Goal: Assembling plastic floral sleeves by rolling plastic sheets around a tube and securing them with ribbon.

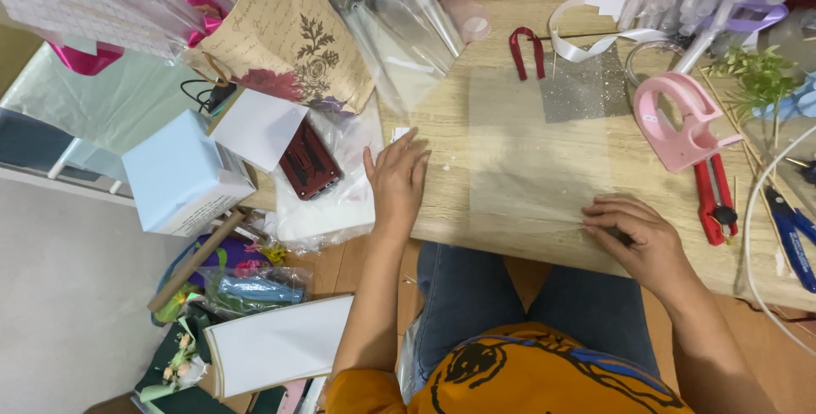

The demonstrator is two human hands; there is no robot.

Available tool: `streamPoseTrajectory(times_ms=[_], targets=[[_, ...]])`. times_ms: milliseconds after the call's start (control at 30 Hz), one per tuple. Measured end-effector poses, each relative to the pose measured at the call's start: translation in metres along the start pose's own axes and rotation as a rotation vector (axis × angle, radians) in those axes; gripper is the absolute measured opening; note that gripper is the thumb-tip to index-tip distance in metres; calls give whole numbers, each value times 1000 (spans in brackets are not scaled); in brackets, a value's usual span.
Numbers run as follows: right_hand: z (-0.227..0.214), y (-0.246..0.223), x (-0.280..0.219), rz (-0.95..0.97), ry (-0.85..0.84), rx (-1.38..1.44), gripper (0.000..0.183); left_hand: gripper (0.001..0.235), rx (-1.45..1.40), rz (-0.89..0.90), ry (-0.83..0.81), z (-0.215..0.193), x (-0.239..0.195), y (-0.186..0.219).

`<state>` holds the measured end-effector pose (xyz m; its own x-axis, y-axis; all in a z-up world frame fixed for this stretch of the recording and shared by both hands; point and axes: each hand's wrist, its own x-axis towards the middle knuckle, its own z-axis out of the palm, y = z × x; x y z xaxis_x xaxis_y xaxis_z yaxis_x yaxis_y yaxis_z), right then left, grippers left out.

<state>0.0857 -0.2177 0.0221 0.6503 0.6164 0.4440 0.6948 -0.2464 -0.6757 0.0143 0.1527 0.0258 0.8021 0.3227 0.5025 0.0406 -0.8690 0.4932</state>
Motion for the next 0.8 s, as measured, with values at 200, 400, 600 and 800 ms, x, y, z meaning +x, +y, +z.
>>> streamPoseTrajectory(times_ms=[200, 400, 600, 800], targets=[[-1, -7, 4, 19, 17, 21, 8, 17, -123, 141, -140, 0, -20, 37], [-5, -10, 6, 56, 22, 69, 11, 42, -159, 335, -307, 10, -43, 20], [-5, -7, 4, 52, 27, 92, 11, 18, -133, 431, -132, 33, -36, 14], [-3, -2, 2, 31, 31, 79, 11, 3, -134, 532, -146, 17, -16, 33]])
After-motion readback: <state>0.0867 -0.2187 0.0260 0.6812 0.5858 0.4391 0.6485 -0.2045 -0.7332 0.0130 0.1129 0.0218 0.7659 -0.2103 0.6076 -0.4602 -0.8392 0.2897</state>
